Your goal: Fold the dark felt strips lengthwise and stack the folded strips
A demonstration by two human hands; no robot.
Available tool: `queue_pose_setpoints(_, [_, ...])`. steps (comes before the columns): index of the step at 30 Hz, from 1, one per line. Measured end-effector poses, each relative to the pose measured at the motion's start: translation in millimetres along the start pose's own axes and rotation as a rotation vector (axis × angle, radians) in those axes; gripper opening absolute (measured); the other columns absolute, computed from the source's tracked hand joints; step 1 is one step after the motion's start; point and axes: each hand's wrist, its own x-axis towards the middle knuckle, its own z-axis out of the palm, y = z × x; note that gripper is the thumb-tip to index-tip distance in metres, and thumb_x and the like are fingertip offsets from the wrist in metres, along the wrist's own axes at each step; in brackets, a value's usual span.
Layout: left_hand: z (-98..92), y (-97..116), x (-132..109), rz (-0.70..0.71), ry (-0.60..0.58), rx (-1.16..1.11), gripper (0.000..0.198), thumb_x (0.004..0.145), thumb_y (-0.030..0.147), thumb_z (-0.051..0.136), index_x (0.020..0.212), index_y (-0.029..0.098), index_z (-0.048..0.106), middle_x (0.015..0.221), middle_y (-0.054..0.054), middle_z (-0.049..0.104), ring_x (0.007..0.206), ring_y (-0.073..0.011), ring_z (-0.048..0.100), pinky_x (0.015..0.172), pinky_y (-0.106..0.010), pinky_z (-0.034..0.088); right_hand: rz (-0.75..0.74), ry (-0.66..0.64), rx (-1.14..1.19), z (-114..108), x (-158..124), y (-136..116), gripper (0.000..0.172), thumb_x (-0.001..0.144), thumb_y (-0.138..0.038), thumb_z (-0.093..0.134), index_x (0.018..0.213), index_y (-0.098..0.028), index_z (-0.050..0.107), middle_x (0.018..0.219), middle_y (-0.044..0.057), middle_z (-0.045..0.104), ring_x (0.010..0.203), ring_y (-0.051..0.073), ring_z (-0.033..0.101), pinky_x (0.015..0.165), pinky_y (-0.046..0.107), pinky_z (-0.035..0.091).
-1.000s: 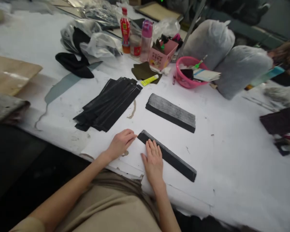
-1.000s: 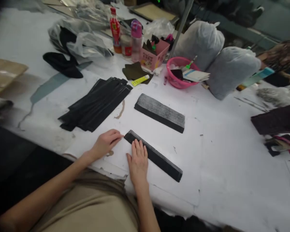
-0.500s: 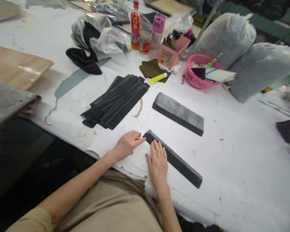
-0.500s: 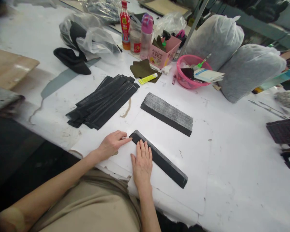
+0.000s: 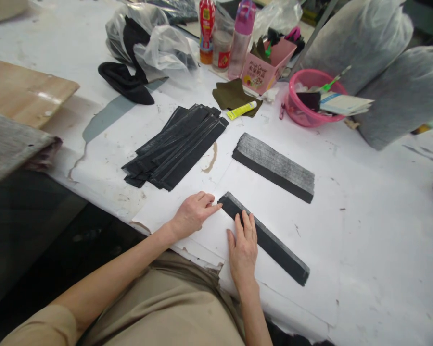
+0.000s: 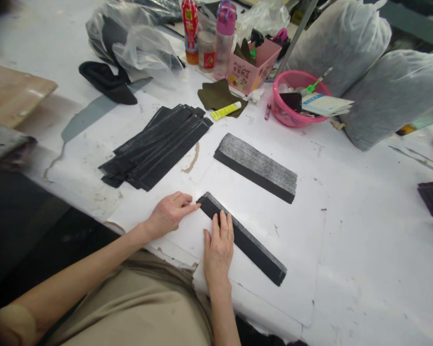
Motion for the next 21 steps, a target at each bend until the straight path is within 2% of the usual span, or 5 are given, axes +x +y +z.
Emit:
queue_pose_setpoints(5, [3.3,-3,1,-0.086,0.068,-0.148,0.035,0.086,0.005,0.048,0.115,0.018,0.063,0.097,-0.008,0.059,0.09,-0.0186,0.055,0.077,-0.031,0.05,0.029,-0.021,-0.029,2,-1,0,0.042,0.099,-0.028,0.043,0.138,-0.014,0.047,0.148,0.013,0.038,0.141,0.027,0.025,0.11,0.049,0.036])
queue_pose_setpoints(11, [3.7,-6,1,-0.142,0.113,-0.267,0.027,0.09,0.009,0.048,0.109,0.018,0.066,0.096,-0.006,0.059,0.089,-0.0151,0.056,0.076,-0.026,0.049,0.065,0.035,-0.041,-1,4,-4,0.035,0.099,-0.025,0.04,0.128,-0.014,0.056,0.144,0.015,0.042,0.138,0.028,0.03,0.107,0.048,0.039])
queue_pose_setpoints(16, [3.5,-5,1,-0.109,0.12,-0.224,0.026,0.091,0.011,0.047,0.105,0.019,0.067,0.093,-0.006,0.058,0.084,-0.0144,0.055,0.072,-0.025,0.048,0.082,0.086,-0.077,-1,9,-4,0.032,0.098,-0.029,0.043,0.12,-0.018,0.063,0.122,0.013,0.057,0.117,0.026,0.048,0.097,0.044,0.044])
queue_pose_setpoints(21, [5.3,-5,0,-0.107,0.099,-0.177,0.026,0.091,0.011,0.047,0.108,0.02,0.065,0.096,-0.007,0.058,0.085,-0.015,0.053,0.072,-0.026,0.048,0.072,0.109,-0.154,-2,17,-2,0.029,0.099,-0.032,0.044,0.111,-0.019,0.066,0.103,0.01,0.064,0.097,0.023,0.054,0.083,0.037,0.043])
